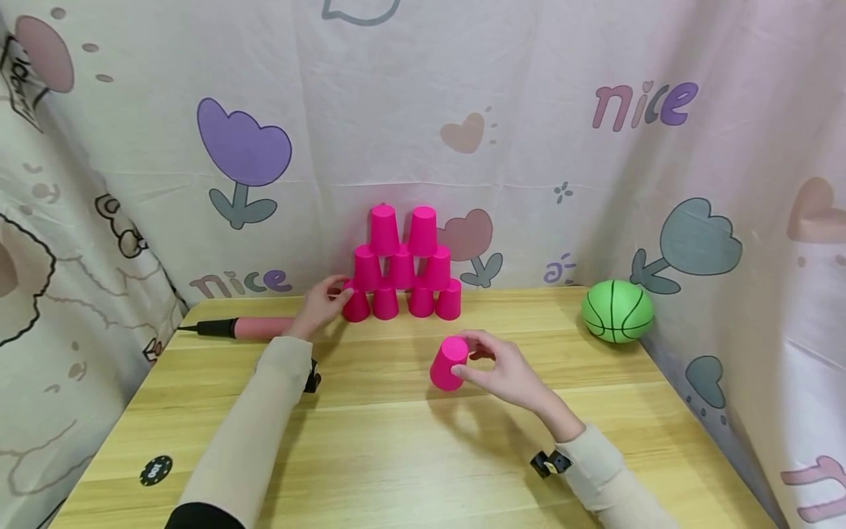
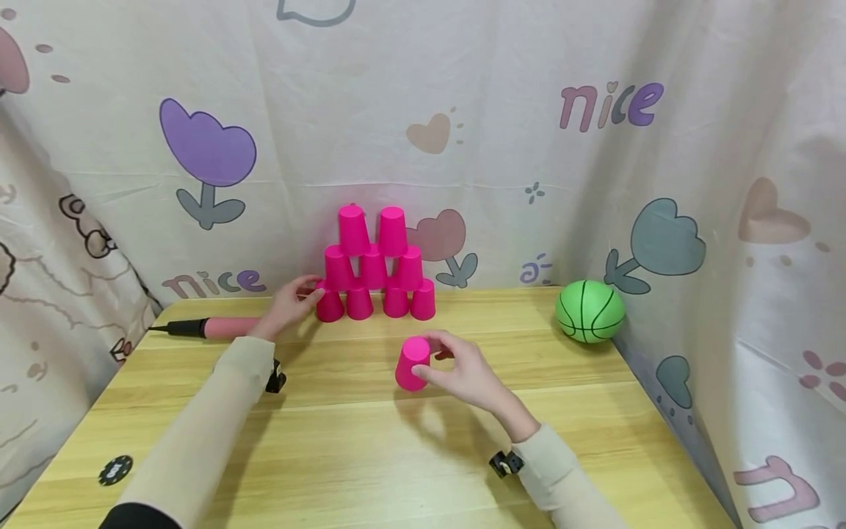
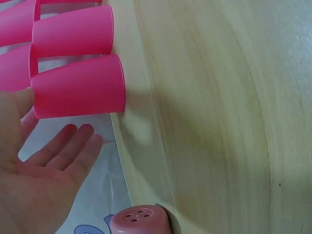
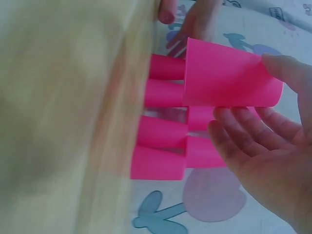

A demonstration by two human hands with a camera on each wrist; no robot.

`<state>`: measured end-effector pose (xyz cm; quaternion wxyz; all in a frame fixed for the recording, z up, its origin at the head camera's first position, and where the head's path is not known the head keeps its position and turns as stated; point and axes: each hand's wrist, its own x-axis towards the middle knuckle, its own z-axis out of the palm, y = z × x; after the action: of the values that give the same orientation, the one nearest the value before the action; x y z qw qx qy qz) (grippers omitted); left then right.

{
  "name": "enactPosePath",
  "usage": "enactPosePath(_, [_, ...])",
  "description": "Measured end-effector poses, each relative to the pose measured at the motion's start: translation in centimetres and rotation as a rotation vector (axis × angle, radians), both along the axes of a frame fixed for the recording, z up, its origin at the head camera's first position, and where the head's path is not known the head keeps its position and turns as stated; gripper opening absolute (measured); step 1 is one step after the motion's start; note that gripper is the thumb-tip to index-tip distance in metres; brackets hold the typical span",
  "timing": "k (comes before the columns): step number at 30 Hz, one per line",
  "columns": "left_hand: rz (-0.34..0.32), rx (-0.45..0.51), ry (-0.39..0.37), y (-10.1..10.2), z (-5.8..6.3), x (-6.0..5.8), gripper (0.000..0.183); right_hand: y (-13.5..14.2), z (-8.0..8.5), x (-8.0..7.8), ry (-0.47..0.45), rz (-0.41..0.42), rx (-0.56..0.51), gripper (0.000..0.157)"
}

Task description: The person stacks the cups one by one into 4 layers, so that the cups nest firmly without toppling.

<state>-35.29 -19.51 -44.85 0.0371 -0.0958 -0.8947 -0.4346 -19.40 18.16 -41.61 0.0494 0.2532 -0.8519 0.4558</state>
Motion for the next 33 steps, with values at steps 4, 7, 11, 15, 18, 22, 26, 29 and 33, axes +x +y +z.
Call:
enactPosePath(4, [0.017, -0.001, 0.003, 0.0, -0.1, 0.0, 0.049, -0.4, 2.3, -1.3, 0.007, -0.007, -0.005, 0.048])
enactPosePath(7, [0.027, 0.002, 0.004, -0.1, -0.1, 0.1, 0.05, -0.9, 4.8, -2.7, 0.027, -0.017, -0.013, 0.05])
enactPosePath(11, [0.031, 0.0, -0.004, 0.0, -0.1, 0.5, 0.051, -1.8, 8.2, -5.0, 0.085, -0.019, -0.078, 0.051])
enactPosePath(15, [0.036, 0.002, -0.01, 0.0, 0.1, 0.6, 0.05, -2.8, 11.2, -7.6, 0.155, -0.035, -0.125, 0.049])
enactPosePath(18, [0.041, 0.005, -0.006, 0.1, 0.3, 0.5, 0.049, -3.5, 12.9, -9.2, 0.173, -0.07, -0.104, 0.049])
enactPosePath(22, [0.037, 0.012, -0.024, 0.2, 0.2, 0.5, 0.048, -4.5, 14.3, -10.7, 0.153, -0.09, -0.085, 0.05])
enactPosePath(26, [0.037, 0.016, -0.042, 0.4, 0.2, 0.5, 0.048, -5.5, 15.4, -12.0, 0.155, -0.097, -0.085, 0.049])
enactPosePath(29, [0.04, 0.011, -0.03, 0.5, 0.4, 0.5, 0.047, -6.2, 16.1, -13.0, 0.161, -0.112, -0.083, 0.048])
enactPosePath(33, [0.043, 0.002, -0.025, 0.7, 0.6, 0.6, 0.046, -6.9, 16.9, -14.1, 0.151, -0.139, -0.083, 0.05])
